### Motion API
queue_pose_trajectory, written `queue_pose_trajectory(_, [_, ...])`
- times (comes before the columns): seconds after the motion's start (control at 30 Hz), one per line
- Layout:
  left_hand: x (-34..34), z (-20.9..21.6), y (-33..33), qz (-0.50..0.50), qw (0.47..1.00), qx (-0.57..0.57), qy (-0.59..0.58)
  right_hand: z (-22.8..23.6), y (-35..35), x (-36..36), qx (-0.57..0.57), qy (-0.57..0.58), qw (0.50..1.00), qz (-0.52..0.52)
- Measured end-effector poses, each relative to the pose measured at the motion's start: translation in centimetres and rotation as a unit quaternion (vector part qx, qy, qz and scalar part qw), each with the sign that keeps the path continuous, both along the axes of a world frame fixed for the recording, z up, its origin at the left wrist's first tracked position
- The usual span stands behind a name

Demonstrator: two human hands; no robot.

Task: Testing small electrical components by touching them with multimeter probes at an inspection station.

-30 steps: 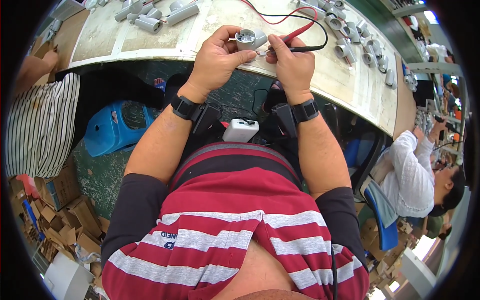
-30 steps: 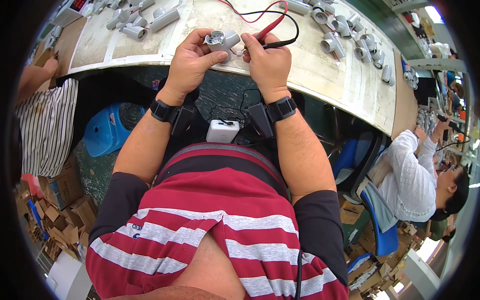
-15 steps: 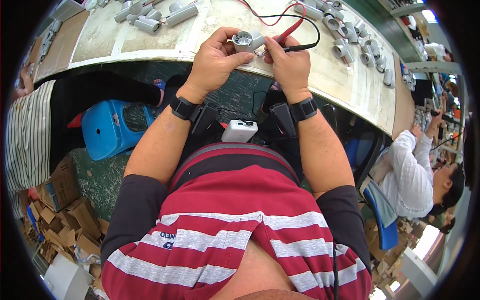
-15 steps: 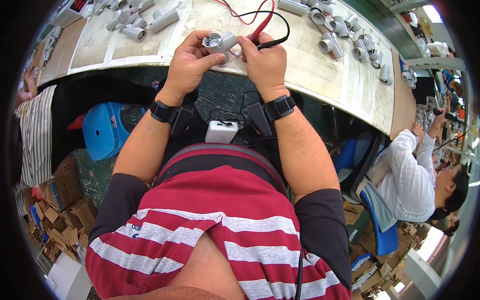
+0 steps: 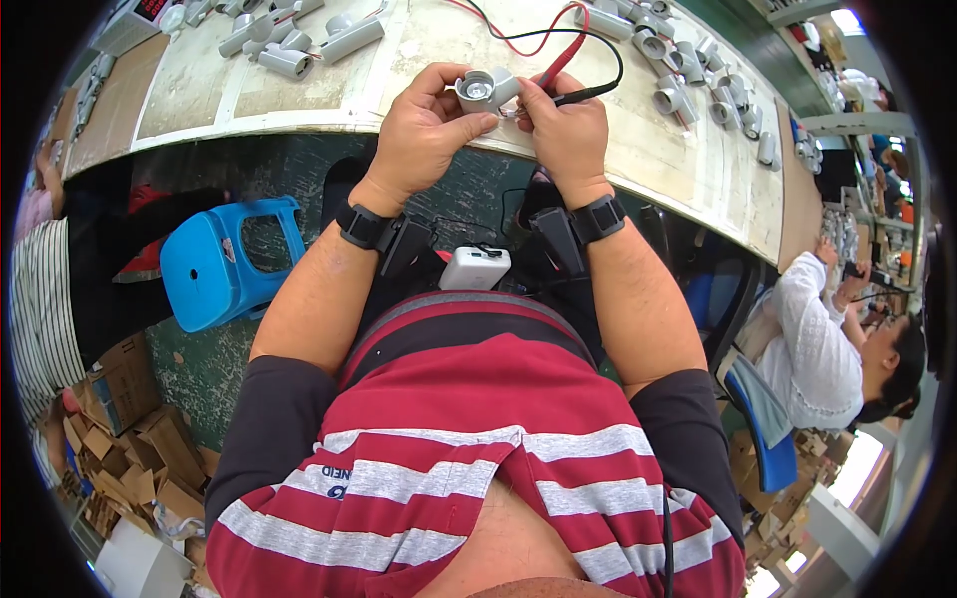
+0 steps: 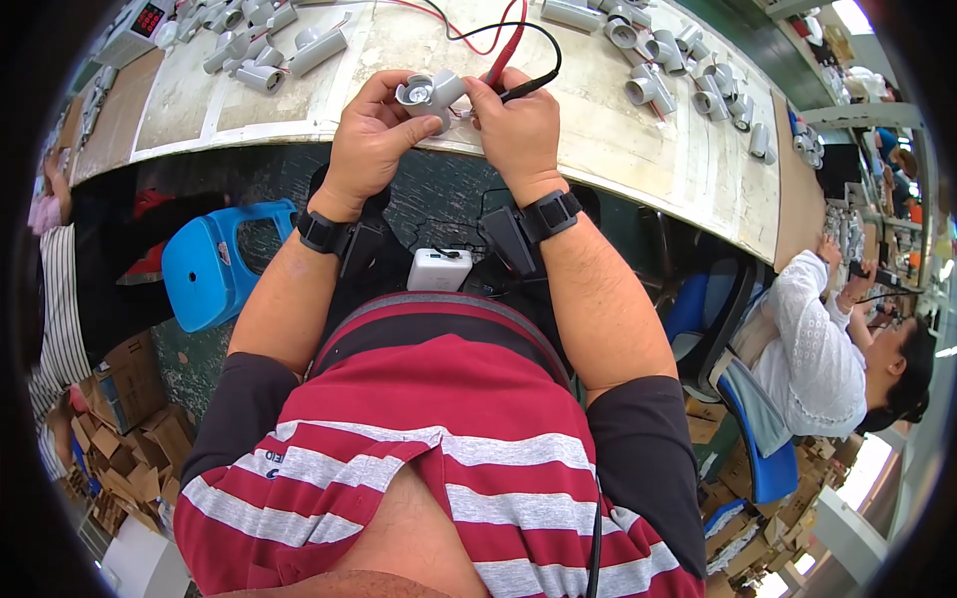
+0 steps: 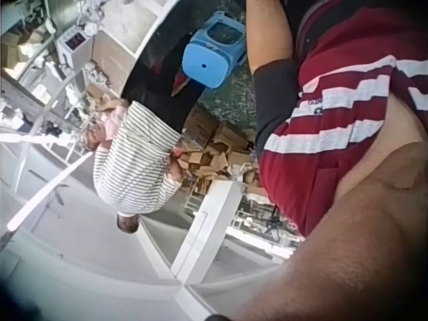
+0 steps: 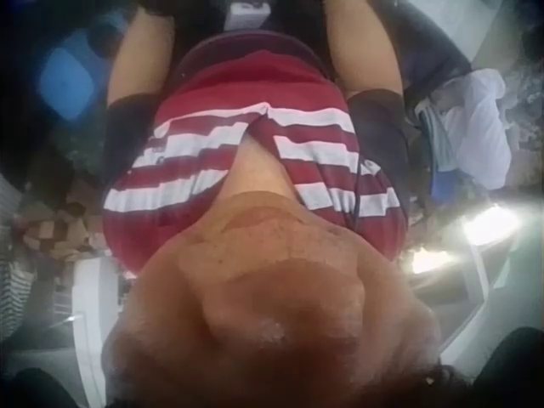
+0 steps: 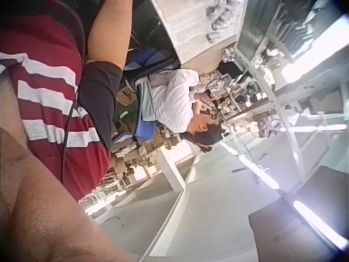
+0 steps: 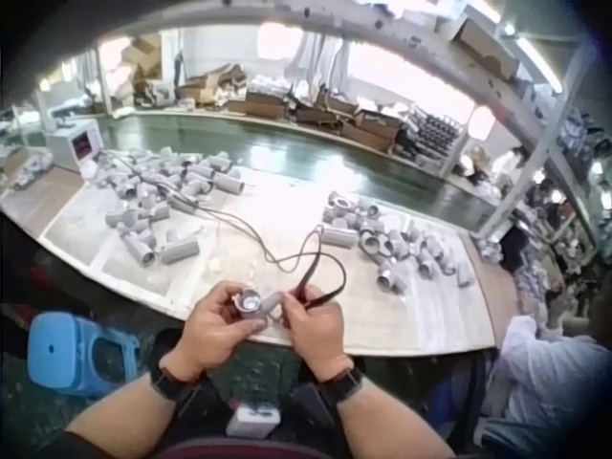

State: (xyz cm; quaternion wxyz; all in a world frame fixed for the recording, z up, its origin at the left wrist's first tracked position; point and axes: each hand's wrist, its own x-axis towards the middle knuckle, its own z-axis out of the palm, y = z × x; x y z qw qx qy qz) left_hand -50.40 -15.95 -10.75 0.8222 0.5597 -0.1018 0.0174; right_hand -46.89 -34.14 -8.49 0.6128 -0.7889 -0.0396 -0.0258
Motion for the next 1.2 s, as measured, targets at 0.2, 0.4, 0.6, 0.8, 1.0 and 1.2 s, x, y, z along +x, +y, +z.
queue_pose_trajectory(0.2, [0.0, -0.1, 0.0, 0.003, 1.0, -0.004, -0.004, -0.7, -0.1, 0.1, 0.026, 0.001, 1.0, 0.005])
queue_pose_trajectory(0.4, [0.1, 0.2, -0.7, 0.01, 0.999, -0.03, 0.029, -0.1, 0.0, -0.2, 0.031, -0.002, 1.0, 0.001])
queue_pose_trajectory(0.6, [0.3, 0.3, -0.7, 0.033, 0.998, 0.004, 0.045, -0.3, 0.4, 0.1, 0.043, -0.003, 0.999, -0.01])
queue_pose_trajectory(0.8, [1.2, 0.5, -0.8, 0.093, 0.964, 0.241, -0.06, -0.3, 0.1, 0.5, 0.031, -0.007, 0.999, -0.008])
queue_pose_trajectory(1.0, [2.1, 0.7, -0.3, 0.08, 0.965, 0.25, -0.02, -0.8, 0.0, 1.0, 0.005, -0.002, 1.0, -0.002])
queue_pose_trajectory(1.2, [2.2, 1.2, -0.3, 0.11, 0.963, 0.245, 0.014, -0.3, 0.0, 0.6, 0.021, -0.004, 1.0, -0.01])
